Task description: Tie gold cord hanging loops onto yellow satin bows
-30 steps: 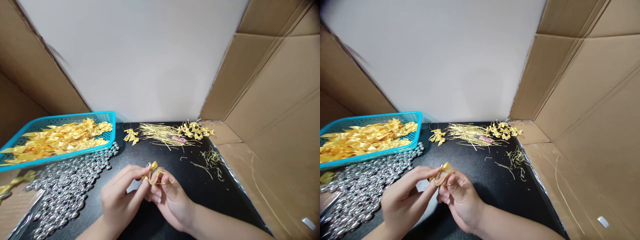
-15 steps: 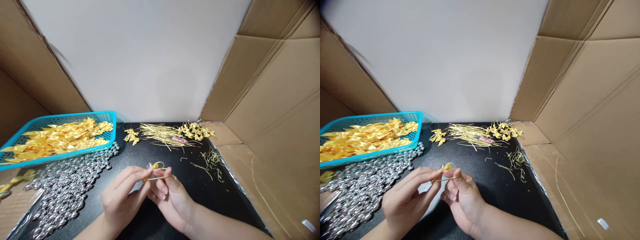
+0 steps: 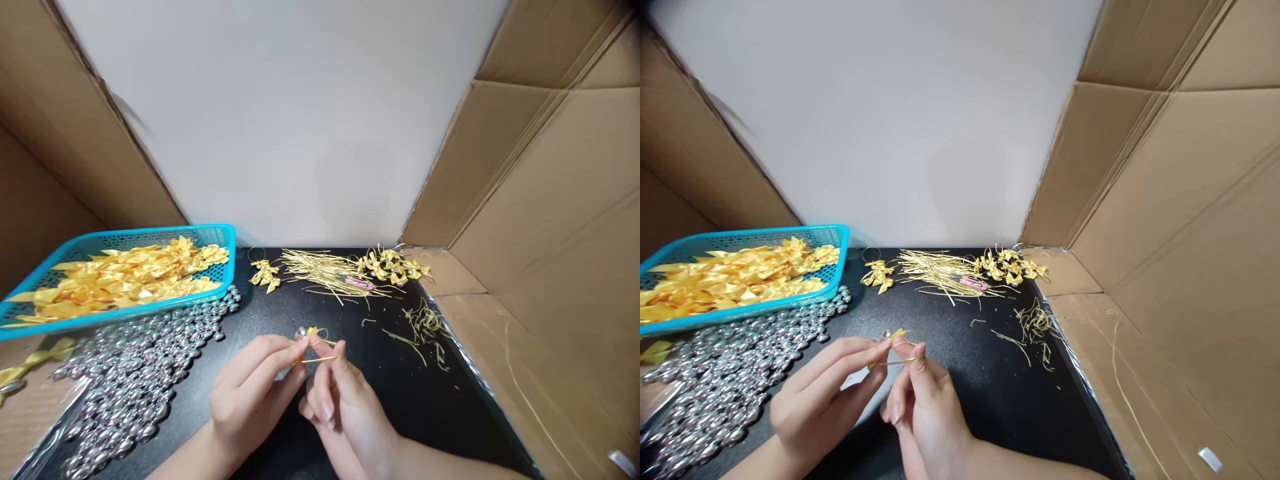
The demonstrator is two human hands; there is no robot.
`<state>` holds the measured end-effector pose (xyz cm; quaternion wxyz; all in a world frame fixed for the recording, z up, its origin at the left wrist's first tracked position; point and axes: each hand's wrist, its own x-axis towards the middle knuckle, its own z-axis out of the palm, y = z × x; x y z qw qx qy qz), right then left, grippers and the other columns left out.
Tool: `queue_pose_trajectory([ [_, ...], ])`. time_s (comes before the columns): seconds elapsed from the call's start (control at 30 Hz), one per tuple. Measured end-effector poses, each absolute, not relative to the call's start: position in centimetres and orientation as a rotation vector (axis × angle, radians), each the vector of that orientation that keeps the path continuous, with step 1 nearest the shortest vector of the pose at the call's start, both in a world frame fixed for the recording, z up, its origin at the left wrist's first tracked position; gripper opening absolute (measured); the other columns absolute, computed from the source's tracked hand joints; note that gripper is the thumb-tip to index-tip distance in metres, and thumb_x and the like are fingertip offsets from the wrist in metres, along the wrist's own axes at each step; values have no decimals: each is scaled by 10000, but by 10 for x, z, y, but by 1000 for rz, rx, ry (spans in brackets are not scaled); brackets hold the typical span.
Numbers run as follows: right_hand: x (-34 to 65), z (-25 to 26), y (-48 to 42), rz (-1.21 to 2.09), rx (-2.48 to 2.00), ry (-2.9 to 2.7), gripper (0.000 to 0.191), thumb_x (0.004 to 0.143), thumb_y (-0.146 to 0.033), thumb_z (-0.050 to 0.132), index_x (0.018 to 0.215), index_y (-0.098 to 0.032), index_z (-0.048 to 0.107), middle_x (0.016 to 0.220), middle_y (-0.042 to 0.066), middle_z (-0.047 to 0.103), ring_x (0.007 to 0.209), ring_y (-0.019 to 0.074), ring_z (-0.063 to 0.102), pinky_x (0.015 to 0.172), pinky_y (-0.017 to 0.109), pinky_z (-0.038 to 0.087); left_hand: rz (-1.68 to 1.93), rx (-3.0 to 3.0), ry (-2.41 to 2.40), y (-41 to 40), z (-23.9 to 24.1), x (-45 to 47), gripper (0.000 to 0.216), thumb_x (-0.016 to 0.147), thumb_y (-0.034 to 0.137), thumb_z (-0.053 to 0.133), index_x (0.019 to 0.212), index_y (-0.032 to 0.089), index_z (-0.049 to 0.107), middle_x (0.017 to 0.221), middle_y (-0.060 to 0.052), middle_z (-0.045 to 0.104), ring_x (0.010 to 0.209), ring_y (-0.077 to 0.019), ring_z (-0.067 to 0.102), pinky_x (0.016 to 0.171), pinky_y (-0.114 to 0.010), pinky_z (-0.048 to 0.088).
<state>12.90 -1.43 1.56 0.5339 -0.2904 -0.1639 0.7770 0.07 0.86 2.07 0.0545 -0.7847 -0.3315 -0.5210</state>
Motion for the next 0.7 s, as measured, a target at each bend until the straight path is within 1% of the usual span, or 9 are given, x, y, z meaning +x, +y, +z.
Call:
queue_pose_trajectory([
  [0.07,129,16,-15,1872,-709,-343,570,598,-643,763,918,-173,721,377,-99,420,390,48,239,526,248,252,-1551,-2371,-979,9,20,0,182,811,34,621,945,146,671,754,-41,723,677,-140,686,618,-216,572],
  [0.17,130,15,-14,1930,-721,-259,573,573,-617,793,934,-181,710,368,-108,420,378,38,225,509,234,214,-1478,-2374,-893,9,19,-2,179,817,32,623,967,120,670,769,-58,729,700,-147,695,658,-227,581],
  [0.27,131,15,-13,1963,-728,-208,552,541,-585,826,893,-177,710,353,-110,416,373,33,222,499,224,191,-1413,-2377,-830,10,17,-5,169,811,22,634,964,87,669,762,-70,731,719,-153,695,694,-239,585],
  [0.33,131,15,-13,1978,-730,-188,565,522,-598,827,882,-179,709,344,-109,420,370,33,222,494,219,186,-1371,-2367,-805,9,16,-7,149,816,33,640,953,83,671,757,-71,734,739,-158,695,704,-245,585],
  [0.4,131,15,-13,1992,-716,-172,557,523,-611,817,867,-187,705,345,-110,428,369,33,220,495,214,192,-1326,-2367,-777,9,16,-9,135,830,54,638,958,80,673,771,-77,739,776,-170,698,716,-254,587],
  [0.47,131,17,-12,2005,-686,-159,528,522,-614,814,811,-188,695,350,-112,433,370,29,207,500,208,206,-1306,-2378,-761,8,16,-10,130,846,76,627,967,84,675,785,-77,742,798,-176,702,719,-257,591],
  [0.57,131,18,-11,2036,-634,-146,497,526,-607,813,753,-186,679,352,-119,415,379,26,177,504,196,216,-1340,-2391,-780,7,15,-8,121,857,78,615,961,94,675,778,-68,742,762,-162,702,701,-250,593],
  [0.7,133,16,-10,2105,-494,-133,414,579,-545,821,756,-200,675,387,-124,391,411,30,185,543,184,262,-1420,-2419,-802,6,15,-3,105,869,88,611,956,93,670,765,-71,732,734,-148,693,691,-245,589],
])
